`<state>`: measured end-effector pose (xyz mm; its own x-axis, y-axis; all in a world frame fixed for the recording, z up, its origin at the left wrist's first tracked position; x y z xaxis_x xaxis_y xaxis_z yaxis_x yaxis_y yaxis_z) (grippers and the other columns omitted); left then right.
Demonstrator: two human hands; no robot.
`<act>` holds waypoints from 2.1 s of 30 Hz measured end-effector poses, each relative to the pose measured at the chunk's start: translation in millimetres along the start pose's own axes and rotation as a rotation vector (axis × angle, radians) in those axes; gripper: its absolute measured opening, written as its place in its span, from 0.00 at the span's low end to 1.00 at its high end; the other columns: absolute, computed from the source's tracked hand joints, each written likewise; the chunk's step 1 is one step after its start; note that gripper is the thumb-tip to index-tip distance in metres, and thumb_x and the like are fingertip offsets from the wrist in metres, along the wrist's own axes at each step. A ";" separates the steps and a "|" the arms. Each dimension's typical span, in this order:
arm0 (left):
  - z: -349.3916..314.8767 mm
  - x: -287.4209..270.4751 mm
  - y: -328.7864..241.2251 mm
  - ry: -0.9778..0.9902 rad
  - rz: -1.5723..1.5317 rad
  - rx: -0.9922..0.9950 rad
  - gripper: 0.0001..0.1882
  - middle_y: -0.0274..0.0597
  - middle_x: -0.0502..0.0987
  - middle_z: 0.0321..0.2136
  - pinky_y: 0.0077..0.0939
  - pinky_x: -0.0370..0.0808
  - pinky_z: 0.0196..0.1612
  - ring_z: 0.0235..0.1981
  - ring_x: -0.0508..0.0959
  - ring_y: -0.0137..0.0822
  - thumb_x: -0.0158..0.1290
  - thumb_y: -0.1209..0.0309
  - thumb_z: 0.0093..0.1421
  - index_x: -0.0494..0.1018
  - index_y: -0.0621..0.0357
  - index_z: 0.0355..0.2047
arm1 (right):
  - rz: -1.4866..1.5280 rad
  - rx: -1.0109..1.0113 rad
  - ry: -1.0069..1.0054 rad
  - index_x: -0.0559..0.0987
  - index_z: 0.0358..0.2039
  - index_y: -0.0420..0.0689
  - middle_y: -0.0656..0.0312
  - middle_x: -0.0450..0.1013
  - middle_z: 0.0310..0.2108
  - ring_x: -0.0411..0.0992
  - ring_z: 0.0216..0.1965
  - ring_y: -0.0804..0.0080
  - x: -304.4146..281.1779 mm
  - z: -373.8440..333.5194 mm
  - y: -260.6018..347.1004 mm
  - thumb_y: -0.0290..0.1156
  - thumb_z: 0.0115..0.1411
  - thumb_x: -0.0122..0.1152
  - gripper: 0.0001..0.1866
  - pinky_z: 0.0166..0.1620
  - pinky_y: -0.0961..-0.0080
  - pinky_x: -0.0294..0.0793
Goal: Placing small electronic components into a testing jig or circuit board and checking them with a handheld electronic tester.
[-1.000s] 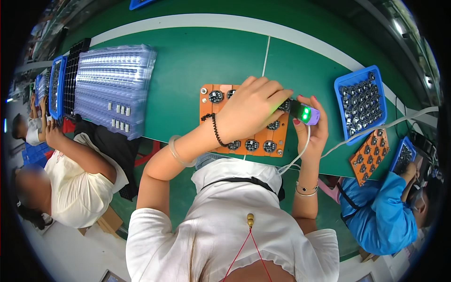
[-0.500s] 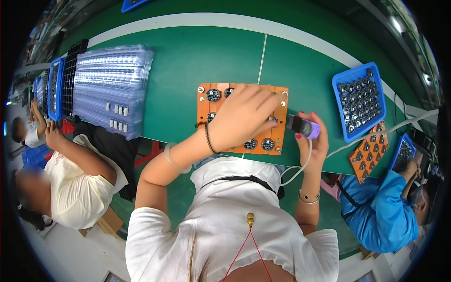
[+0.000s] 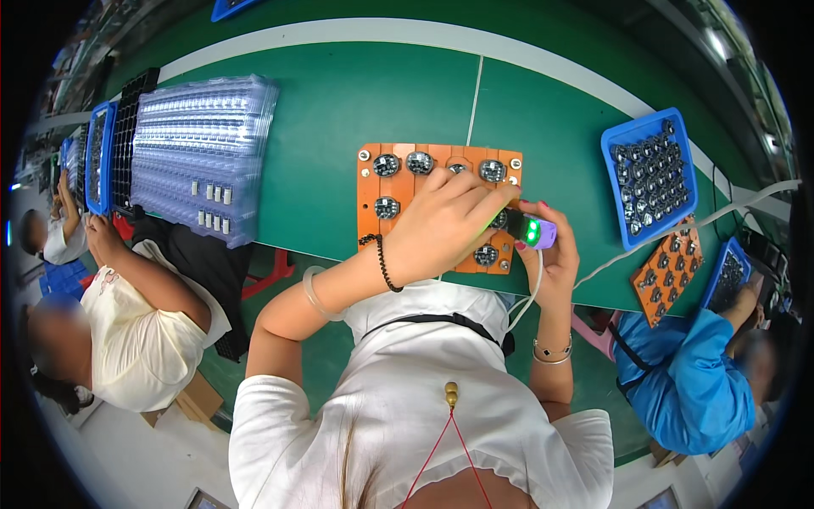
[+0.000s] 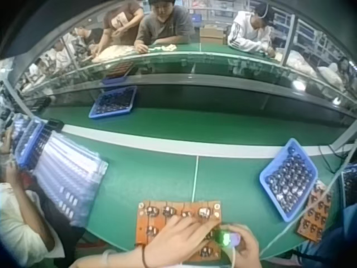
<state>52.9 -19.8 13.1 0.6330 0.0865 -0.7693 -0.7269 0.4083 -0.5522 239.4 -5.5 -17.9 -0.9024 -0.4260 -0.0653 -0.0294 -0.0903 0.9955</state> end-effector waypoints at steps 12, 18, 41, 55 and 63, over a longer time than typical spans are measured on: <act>-11.2 -21.6 4.5 -0.014 0.044 -0.013 0.29 0.35 0.74 0.29 0.30 0.61 0.39 0.38 0.70 0.35 0.61 0.71 0.41 0.66 0.59 0.45 | 0.076 -0.001 -0.265 0.60 0.54 0.40 0.50 0.68 0.46 0.67 0.50 0.60 -11.4 -11.6 1.7 0.29 0.53 0.62 0.30 0.54 0.66 0.65; -22.4 -24.1 11.6 0.051 0.143 -0.073 0.27 0.33 0.73 0.29 0.29 0.61 0.38 0.36 0.69 0.34 0.61 0.70 0.40 0.67 0.57 0.43 | 0.021 -0.141 -0.065 0.63 0.51 0.40 0.51 0.69 0.46 0.67 0.50 0.61 3.1 -0.3 16.8 0.23 0.52 0.61 0.26 0.53 0.67 0.66; -31.9 -17.8 13.4 0.022 0.088 -0.112 0.25 0.31 0.74 0.32 0.29 0.60 0.40 0.36 0.69 0.33 0.62 0.71 0.41 0.68 0.55 0.42 | 0.145 -0.095 -0.258 0.59 0.54 0.41 0.50 0.67 0.46 0.67 0.50 0.57 -2.6 0.5 17.0 0.29 0.53 0.62 0.30 0.54 0.60 0.63; -50.5 -40.3 22.6 0.002 0.108 -0.194 0.19 0.30 0.73 0.27 0.30 0.60 0.36 0.35 0.68 0.34 0.62 0.69 0.42 0.70 0.52 0.36 | 0.067 -0.150 0.084 0.65 0.50 0.41 0.50 0.68 0.46 0.67 0.49 0.58 27.4 11.2 20.5 0.20 0.52 0.60 0.24 0.52 0.64 0.68; -38.4 -48.5 1.3 -0.138 -0.069 -0.129 0.22 0.32 0.72 0.30 0.31 0.59 0.37 0.35 0.67 0.35 0.63 0.69 0.41 0.69 0.53 0.38 | 0.053 -0.206 0.105 0.65 0.49 0.42 0.49 0.68 0.45 0.69 0.48 0.58 38.2 13.1 24.0 0.19 0.51 0.61 0.25 0.51 0.66 0.68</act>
<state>11.1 -58.3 37.3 0.7065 0.1893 -0.6820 -0.7031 0.2983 -0.6455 198.6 -12.2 4.5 -0.8506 -0.5249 -0.0311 0.1143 -0.2424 0.9634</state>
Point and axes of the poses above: each hand's wrist, its own z-axis towards the middle knuckle, its own x-axis out of the palm, y = z × x, the point moved 1 cm from there along z, towards the middle knuckle
